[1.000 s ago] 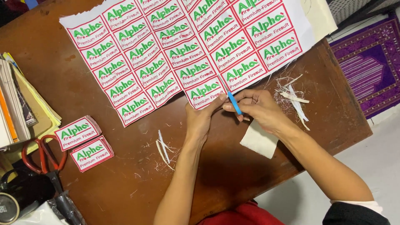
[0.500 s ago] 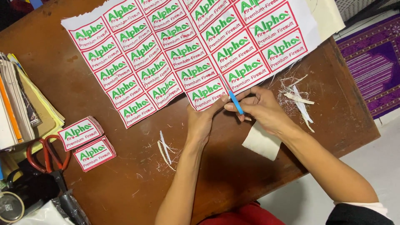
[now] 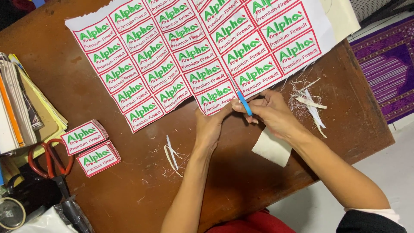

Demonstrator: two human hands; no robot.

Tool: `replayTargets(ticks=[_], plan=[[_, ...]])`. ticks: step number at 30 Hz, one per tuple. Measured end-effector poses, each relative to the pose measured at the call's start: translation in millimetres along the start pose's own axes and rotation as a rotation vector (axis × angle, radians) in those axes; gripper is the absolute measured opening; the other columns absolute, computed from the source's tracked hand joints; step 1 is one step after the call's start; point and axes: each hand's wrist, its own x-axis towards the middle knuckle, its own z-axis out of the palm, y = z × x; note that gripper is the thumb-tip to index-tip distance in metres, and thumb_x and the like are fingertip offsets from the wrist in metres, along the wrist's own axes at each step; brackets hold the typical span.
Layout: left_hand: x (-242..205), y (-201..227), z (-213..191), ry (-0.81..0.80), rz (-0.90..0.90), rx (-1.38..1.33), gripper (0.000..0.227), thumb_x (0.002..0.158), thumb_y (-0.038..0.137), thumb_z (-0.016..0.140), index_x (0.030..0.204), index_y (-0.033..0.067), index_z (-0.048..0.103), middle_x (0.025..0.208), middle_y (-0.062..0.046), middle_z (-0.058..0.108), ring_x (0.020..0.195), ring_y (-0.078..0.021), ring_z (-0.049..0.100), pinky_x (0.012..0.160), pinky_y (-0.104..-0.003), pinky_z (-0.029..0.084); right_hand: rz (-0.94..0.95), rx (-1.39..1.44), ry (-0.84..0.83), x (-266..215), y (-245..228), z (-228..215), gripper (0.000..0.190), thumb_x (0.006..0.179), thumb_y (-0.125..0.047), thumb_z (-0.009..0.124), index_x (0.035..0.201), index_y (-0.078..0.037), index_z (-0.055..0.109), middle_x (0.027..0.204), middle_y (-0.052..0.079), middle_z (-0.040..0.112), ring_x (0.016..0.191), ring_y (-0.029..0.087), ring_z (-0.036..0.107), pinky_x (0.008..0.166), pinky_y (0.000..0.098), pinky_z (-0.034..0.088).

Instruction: Trimming and separating individual labels from a printed sheet using scissors

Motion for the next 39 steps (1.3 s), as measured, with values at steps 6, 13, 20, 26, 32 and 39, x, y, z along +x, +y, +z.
replayTargets(ticks=[6, 13, 20, 26, 32, 39], plan=[[-1.1, 0.5, 0.3, -0.025, 0.011, 0.010, 0.044, 0.065, 0.008, 0.095, 0.102, -0.0010, 0.074, 0.088, -0.014, 0.077, 0.084, -0.0204, 0.071, 0.084, -0.043, 0.060, 0.009, 0.008, 0.007, 11.9, 17.5, -9.6, 0.037, 0.082, -0.009, 0.085, 0.100, 0.010, 0.059, 0.062, 0.016, 0.066, 0.047, 0.017, 0.059, 0.041, 0.0246, 0.039], [-0.1, -2.9, 2.0, -0.010, 0.009, 0.001, 0.044, 0.065, 0.007, 0.096, 0.103, -0.0003, 0.075, 0.088, -0.013, 0.077, 0.084, -0.0201, 0.071, 0.084, -0.042, 0.060, 0.000, 0.008, 0.034, 5.0, 8.1, -2.0, 0.035, 0.078, -0.007, 0.086, 0.096, 0.007, 0.060, 0.060, 0.012, 0.063, 0.047, 0.015, 0.057, 0.042, 0.0226, 0.037], [-1.5, -0.8, 2.2, -0.028, 0.014, 0.017, 0.047, 0.064, 0.010, 0.097, 0.104, 0.0000, 0.074, 0.090, -0.015, 0.077, 0.087, -0.0231, 0.073, 0.085, -0.042, 0.060, 0.016, -0.001, 0.027, 11.9, 11.2, -7.5, 0.034, 0.080, -0.010, 0.086, 0.094, 0.008, 0.061, 0.058, 0.014, 0.064, 0.047, 0.016, 0.057, 0.042, 0.0243, 0.038], [-1.1, -0.9, 2.8, -0.033, 0.014, 0.002, 0.046, 0.064, 0.009, 0.097, 0.103, -0.0009, 0.074, 0.088, -0.013, 0.077, 0.084, -0.0207, 0.071, 0.084, -0.041, 0.061, 0.015, -0.006, 0.039, 12.2, 14.5, -7.2, 0.033, 0.079, -0.009, 0.088, 0.090, 0.007, 0.062, 0.058, 0.013, 0.065, 0.046, 0.015, 0.056, 0.043, 0.0246, 0.037], [-1.5, -0.6, 3.1, -0.030, 0.029, -0.004, 0.046, 0.064, 0.009, 0.097, 0.102, 0.0004, 0.075, 0.087, -0.011, 0.077, 0.082, -0.0182, 0.071, 0.083, -0.040, 0.061, 0.004, -0.007, 0.058, 10.3, 13.1, -5.2, 0.033, 0.078, -0.008, 0.088, 0.092, 0.005, 0.061, 0.059, 0.011, 0.065, 0.046, 0.013, 0.056, 0.043, 0.0233, 0.036], [1.8, -3.4, 1.5, -0.028, 0.004, -0.003, 0.043, 0.063, 0.007, 0.097, 0.100, 0.0007, 0.075, 0.086, -0.013, 0.077, 0.082, -0.0193, 0.073, 0.084, -0.039, 0.061, 0.043, -0.022, -0.024, 2.9, 2.1, -8.8, 0.034, 0.084, -0.010, 0.083, 0.100, 0.009, 0.060, 0.062, 0.016, 0.066, 0.051, 0.018, 0.060, 0.046, 0.0264, 0.044]])
